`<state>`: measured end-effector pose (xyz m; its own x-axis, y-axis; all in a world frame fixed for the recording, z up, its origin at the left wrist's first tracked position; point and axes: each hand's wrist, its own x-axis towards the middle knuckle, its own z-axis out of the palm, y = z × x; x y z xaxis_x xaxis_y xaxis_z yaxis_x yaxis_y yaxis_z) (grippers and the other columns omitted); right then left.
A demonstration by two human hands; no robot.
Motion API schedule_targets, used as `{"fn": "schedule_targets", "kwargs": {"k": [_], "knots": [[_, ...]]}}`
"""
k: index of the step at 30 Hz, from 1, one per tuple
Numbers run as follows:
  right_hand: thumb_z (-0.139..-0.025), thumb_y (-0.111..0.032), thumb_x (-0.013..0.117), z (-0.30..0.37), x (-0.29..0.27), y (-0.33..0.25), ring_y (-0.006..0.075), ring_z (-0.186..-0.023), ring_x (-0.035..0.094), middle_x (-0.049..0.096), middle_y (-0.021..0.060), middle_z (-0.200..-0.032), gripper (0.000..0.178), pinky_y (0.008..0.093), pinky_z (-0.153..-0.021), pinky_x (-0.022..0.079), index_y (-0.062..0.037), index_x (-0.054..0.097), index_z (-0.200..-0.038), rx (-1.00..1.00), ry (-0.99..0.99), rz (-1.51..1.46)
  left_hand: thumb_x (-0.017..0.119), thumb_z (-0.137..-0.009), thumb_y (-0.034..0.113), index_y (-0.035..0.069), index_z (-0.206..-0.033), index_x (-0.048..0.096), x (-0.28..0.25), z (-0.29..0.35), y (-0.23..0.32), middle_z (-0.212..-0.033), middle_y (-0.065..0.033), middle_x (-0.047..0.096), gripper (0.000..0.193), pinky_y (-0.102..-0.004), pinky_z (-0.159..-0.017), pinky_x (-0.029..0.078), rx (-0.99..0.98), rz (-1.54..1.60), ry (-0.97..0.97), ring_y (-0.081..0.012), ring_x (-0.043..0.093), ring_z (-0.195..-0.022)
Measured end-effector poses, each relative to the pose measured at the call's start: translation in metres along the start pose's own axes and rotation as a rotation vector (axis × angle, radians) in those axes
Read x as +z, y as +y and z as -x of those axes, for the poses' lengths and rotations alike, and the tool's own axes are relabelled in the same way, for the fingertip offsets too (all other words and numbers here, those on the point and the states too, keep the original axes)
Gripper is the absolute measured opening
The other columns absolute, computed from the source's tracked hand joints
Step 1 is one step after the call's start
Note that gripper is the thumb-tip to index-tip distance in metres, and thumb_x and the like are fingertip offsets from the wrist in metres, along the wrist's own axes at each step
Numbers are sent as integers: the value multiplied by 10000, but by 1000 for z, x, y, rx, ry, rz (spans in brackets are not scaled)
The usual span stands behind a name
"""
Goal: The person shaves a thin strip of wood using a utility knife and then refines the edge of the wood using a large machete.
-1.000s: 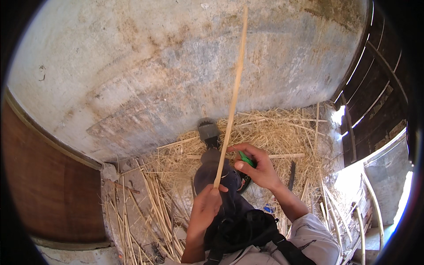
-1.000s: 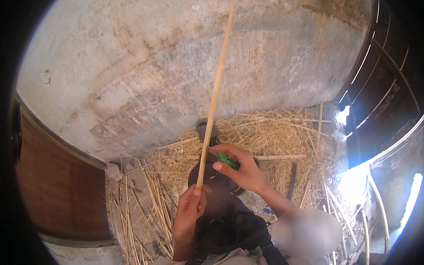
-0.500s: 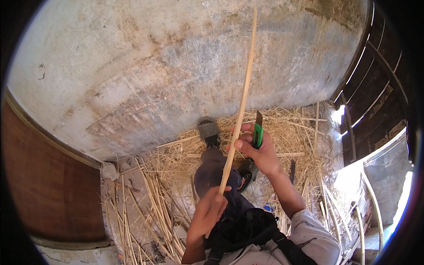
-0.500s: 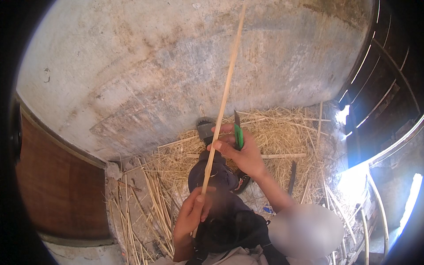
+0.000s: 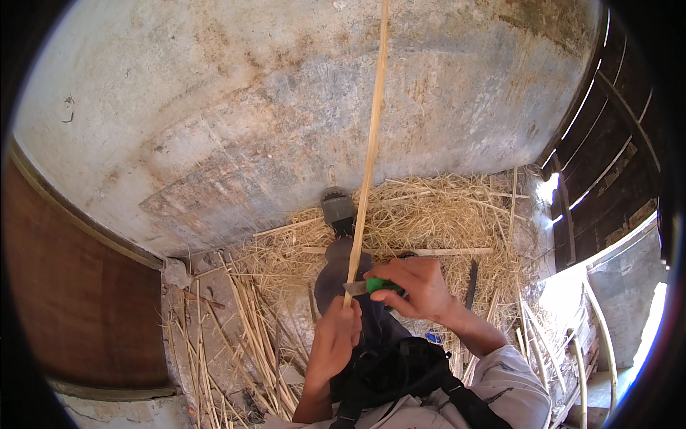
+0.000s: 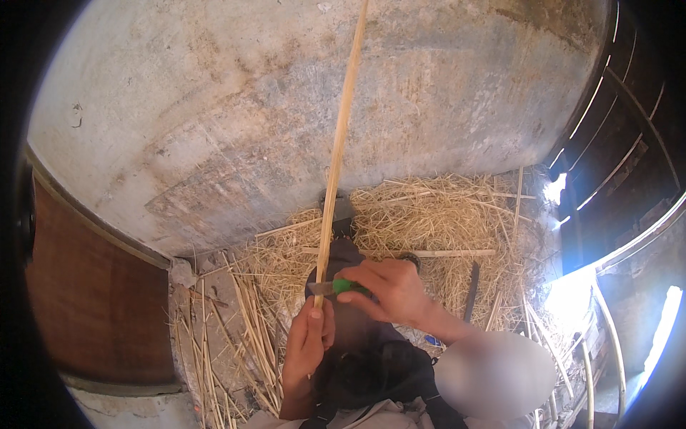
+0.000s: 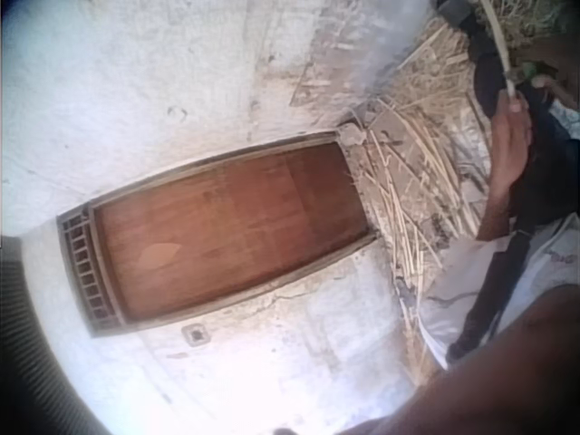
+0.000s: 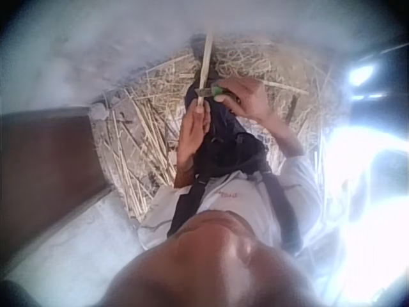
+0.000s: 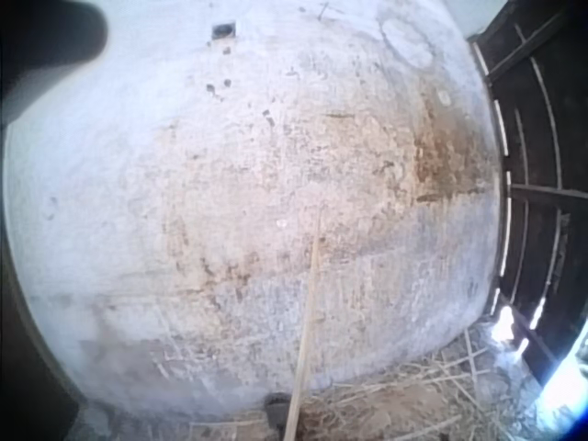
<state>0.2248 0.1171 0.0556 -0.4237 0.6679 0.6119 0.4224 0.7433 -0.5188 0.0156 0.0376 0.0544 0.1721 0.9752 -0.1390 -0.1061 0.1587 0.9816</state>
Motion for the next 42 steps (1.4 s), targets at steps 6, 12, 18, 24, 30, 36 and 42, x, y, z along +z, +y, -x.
{"fn": "schedule_targets", "kwargs": {"k": [6,12,18,24,30,36,42], "knots": [[-840,-378,825,1,9,-6,232,-574,617,659,22,-764,349,361,-534,475,-115,757,-1059,-39,36,130,362,-1146,465,22,-1156,536,3,-2,0,-718,36,421,476,-232,-514,320,103,-191,3,-50,399,-590],[-824,-401,826,2,9,-7,209,-537,584,644,-6,-730,340,338,-516,445,-147,777,-1045,-72,31,164,564,-1071,190,-19,-1189,544,-4,-2,-1,-760,-75,583,241,-320,-572,449,107,-238,8,-146,561,-632],[-791,-396,849,0,9,-9,190,-520,565,618,-22,-709,354,326,-504,435,-151,775,-1035,-86,87,250,636,-1051,257,-18,-1162,538,5,-8,6,-806,-215,636,312,-470,-606,479,163,-453,94,-457,655,-722],[-803,-395,851,-2,3,-13,178,-526,583,611,-27,-711,360,320,-495,452,-134,755,-1032,-88,74,317,623,-1059,303,-14,-1121,541,12,-6,8,-838,-242,648,333,-507,-621,484,223,-583,167,-504,654,-771],[-841,-396,832,-10,-4,-1,197,-557,633,649,-11,-722,342,336,-502,486,-120,750,-1027,-47,173,320,585,-1080,297,-15,-1089,545,16,1,7,-846,-246,651,315,-516,-633,486,144,-594,140,-512,654,-784],[-960,-328,750,-1,-3,52,243,-525,605,652,38,-710,248,367,-494,469,-91,755,-1035,217,428,480,560,-1092,240,0,-1062,544,24,11,-3,-811,-242,640,242,-512,-634,485,38,-620,110,-508,654,-778],[-1079,-318,580,-20,-52,71,80,-603,428,491,-9,-640,334,274,-562,340,-22,717,-1007,535,515,-72,547,-1098,237,11,-1062,543,20,26,-7,-749,-240,603,229,-484,-611,479,23,-595,10,-472,641,-696]]}}
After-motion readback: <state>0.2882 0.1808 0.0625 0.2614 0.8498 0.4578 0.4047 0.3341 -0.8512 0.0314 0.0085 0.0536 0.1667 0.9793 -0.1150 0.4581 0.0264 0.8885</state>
